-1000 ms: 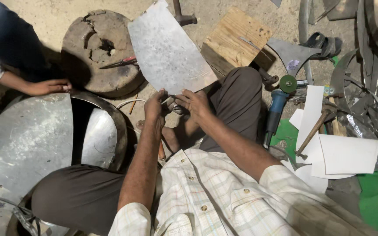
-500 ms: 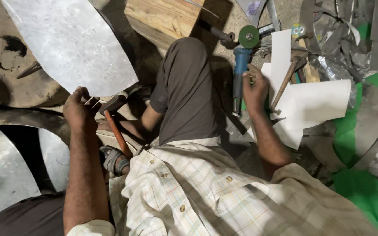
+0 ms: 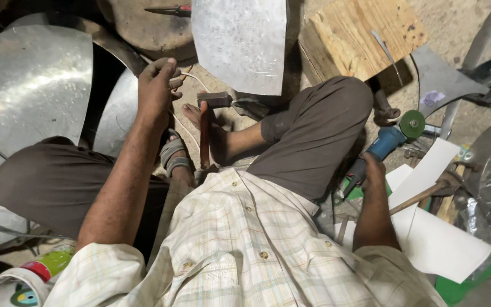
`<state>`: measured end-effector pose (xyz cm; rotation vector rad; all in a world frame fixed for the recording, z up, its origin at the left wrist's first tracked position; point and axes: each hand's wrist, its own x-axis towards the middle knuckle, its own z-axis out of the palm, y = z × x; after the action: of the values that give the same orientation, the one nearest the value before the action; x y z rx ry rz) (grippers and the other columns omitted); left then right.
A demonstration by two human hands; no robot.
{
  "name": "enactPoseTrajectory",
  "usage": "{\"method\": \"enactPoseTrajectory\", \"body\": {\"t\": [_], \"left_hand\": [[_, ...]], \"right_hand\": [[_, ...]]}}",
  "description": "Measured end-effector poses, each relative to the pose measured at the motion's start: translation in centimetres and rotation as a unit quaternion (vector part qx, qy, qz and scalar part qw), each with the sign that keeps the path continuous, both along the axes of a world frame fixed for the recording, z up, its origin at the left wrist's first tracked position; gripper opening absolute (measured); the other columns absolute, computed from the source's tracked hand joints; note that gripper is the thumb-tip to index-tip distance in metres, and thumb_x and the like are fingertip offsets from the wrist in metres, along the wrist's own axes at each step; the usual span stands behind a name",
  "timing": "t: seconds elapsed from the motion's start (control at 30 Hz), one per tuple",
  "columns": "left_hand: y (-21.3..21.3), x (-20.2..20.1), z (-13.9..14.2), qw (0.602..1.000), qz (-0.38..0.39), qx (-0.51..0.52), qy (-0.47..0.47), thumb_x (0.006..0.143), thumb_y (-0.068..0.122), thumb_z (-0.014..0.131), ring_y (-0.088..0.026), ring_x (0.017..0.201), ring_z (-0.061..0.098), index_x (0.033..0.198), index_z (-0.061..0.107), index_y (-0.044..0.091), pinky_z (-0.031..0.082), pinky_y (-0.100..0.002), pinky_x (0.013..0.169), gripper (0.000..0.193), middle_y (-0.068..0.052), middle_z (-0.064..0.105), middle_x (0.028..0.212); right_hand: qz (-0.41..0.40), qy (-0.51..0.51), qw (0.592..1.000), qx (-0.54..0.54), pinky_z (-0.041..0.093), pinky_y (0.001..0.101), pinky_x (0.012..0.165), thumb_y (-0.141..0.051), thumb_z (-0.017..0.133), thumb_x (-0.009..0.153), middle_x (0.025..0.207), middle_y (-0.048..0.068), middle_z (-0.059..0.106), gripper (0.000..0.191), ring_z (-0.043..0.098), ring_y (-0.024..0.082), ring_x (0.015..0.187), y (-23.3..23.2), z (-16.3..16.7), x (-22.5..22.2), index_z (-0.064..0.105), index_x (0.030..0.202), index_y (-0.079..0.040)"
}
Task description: The person sits on the floor and welds a curved metal sheet to a larger metal structure using a welding torch. They hold the sheet in place with both hands while applying welds along the seam. Later, they use an angle grinder to smooth the welded edge.
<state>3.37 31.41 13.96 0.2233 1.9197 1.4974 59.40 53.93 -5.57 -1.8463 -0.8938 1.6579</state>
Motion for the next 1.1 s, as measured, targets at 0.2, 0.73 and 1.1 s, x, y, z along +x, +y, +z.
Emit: {"method": "enactPoseTrajectory", "body": {"t": [0.2,0.73,1.1], "left_hand": [[-3.0,2.1,4.5,0.987,-0.121,-0.03,0.105,0.098,0.027,0.07,-0.011,0.089,0.069,0.116,0.072,0.004,0.056,-0.029,0.079,0.03,-0.005,0.074,0.099],[2.1,8.8,16.7,0.784,-0.22,0.408,0.413,0.108,0.016,0.068,-0.014,0.093,0.076,0.115,0.071,0.0,0.063,-0.029,0.081,0.018,-0.008,0.076,0.1],[-3.0,24.2,19.9,0.75,-0.467,0.125,0.452,0.087,0.054,0.072,-0.025,0.078,0.072,0.115,0.07,0.004,0.057,-0.046,0.066,0.057,-0.014,0.073,0.086]], "right_hand": [[-0.089,0.174,0.974,-0.113,0.066,0.0439,0.067,-0.023,0.068,0.078,0.095,0.018,0.073,0.039,0.074,0.033,0.079,-0.8,3.3,1.1,0.059,0.108,0.001],[0.01,0.219,0.862,0.457,0.063,0.0382,0.082,-0.01,0.07,0.086,0.104,0.016,0.063,0.056,0.068,0.027,0.089,-10.1,34.7,1.5,0.053,0.137,0.005],[0.124,0.4,0.851,0.318,0.065,0.0375,0.075,-0.021,0.073,0.09,0.096,0.015,0.066,0.064,0.07,0.026,0.082,-10.5,31.2,-8.1,0.047,0.143,0.002]]}}
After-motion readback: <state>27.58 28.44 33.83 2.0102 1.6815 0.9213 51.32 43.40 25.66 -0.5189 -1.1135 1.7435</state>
